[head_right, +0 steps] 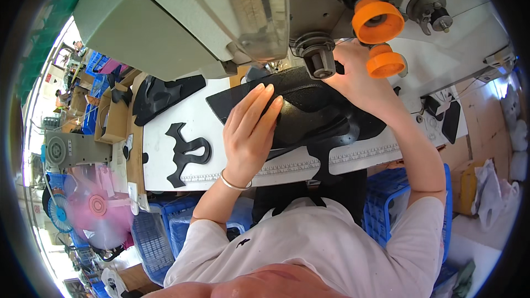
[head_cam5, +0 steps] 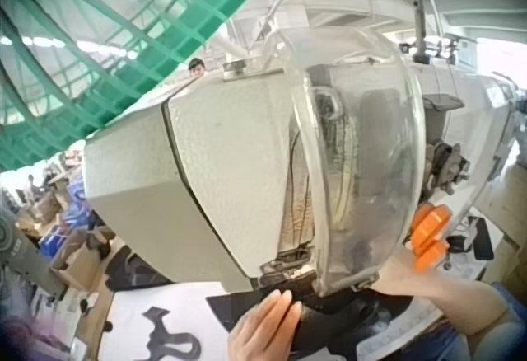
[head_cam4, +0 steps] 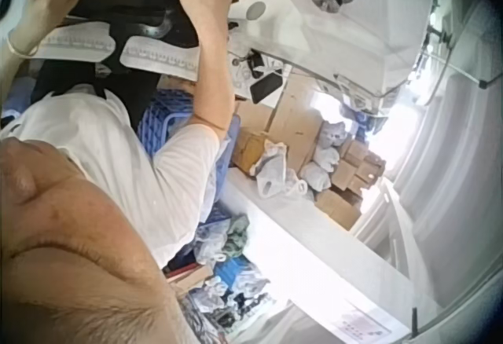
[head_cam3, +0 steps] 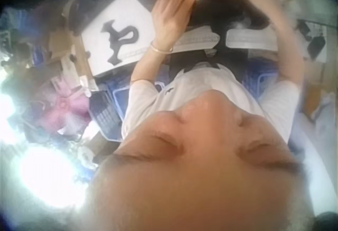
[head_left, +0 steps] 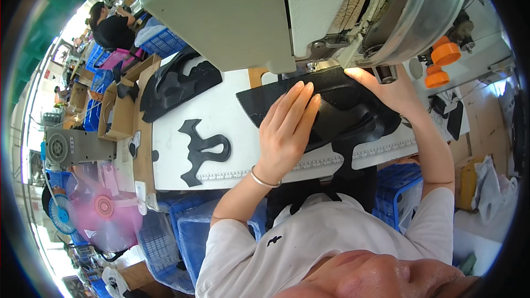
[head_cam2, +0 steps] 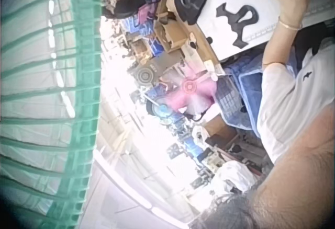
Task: The person aligns and feeds shoe upper components through a sewing machine by hand to stitch the pieces together, repeatedly guiding and repositioning the material.
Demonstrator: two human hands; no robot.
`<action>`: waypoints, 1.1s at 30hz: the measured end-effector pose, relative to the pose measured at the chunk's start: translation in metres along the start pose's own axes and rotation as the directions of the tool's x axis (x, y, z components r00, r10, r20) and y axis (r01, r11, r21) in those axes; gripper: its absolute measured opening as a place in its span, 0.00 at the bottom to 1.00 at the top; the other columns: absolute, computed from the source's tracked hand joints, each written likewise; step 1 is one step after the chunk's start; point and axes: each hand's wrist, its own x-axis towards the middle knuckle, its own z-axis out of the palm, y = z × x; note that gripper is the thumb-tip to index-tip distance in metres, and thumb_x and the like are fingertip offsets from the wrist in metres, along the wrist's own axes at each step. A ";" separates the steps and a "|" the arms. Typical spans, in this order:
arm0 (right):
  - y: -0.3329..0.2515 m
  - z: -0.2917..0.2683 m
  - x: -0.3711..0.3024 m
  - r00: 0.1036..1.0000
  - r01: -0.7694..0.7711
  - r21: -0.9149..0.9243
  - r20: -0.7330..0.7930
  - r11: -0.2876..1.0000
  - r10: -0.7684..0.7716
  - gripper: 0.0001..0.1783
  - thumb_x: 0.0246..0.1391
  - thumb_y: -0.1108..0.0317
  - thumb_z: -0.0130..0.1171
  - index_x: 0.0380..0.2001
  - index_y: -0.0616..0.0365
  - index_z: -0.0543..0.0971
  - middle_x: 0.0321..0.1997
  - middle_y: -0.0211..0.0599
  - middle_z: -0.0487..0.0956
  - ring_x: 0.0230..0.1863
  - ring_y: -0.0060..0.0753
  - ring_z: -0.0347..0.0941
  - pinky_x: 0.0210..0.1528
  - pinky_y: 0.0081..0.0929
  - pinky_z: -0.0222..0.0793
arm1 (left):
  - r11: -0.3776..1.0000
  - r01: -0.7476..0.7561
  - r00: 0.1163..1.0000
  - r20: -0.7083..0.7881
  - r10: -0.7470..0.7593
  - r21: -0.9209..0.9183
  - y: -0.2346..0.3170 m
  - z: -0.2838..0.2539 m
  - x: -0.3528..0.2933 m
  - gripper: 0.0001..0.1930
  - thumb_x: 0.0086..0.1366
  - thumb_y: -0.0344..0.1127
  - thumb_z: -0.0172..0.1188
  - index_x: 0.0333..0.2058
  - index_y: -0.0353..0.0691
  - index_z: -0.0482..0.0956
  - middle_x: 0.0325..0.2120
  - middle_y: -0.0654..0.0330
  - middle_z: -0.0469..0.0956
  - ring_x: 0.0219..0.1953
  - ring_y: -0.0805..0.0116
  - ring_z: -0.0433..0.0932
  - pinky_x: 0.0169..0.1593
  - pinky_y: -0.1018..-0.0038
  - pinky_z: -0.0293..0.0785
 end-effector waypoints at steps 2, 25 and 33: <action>0.005 -0.003 0.004 0.972 -0.150 -0.063 0.174 0.987 0.159 0.23 0.55 0.60 0.62 0.52 0.58 0.76 0.48 0.39 0.79 0.50 0.32 0.75 0.52 0.27 0.69 | 1.000 0.007 0.999 0.037 -0.008 0.013 0.002 -0.005 0.007 0.17 0.46 0.20 0.64 0.39 0.33 0.82 0.44 0.52 0.79 0.48 0.54 0.78 0.48 0.64 0.76; 0.069 0.007 0.049 0.992 -0.122 -0.180 -0.061 0.976 0.112 0.19 0.58 0.59 0.58 0.48 0.60 0.76 0.39 0.39 0.78 0.40 0.35 0.75 0.45 0.31 0.69 | 0.994 0.028 0.998 0.061 -0.034 0.108 0.008 0.011 0.022 0.18 0.50 0.28 0.68 0.39 0.28 0.76 0.40 0.51 0.77 0.44 0.53 0.75 0.46 0.63 0.76; 0.059 0.024 0.028 0.926 -0.171 -0.023 -0.344 0.985 0.153 0.18 0.57 0.60 0.57 0.45 0.62 0.77 0.31 0.40 0.78 0.33 0.36 0.76 0.38 0.30 0.69 | 0.989 0.091 0.996 -0.004 -0.091 0.118 0.013 0.018 0.019 0.17 0.51 0.30 0.68 0.40 0.29 0.78 0.40 0.54 0.76 0.45 0.55 0.75 0.45 0.66 0.74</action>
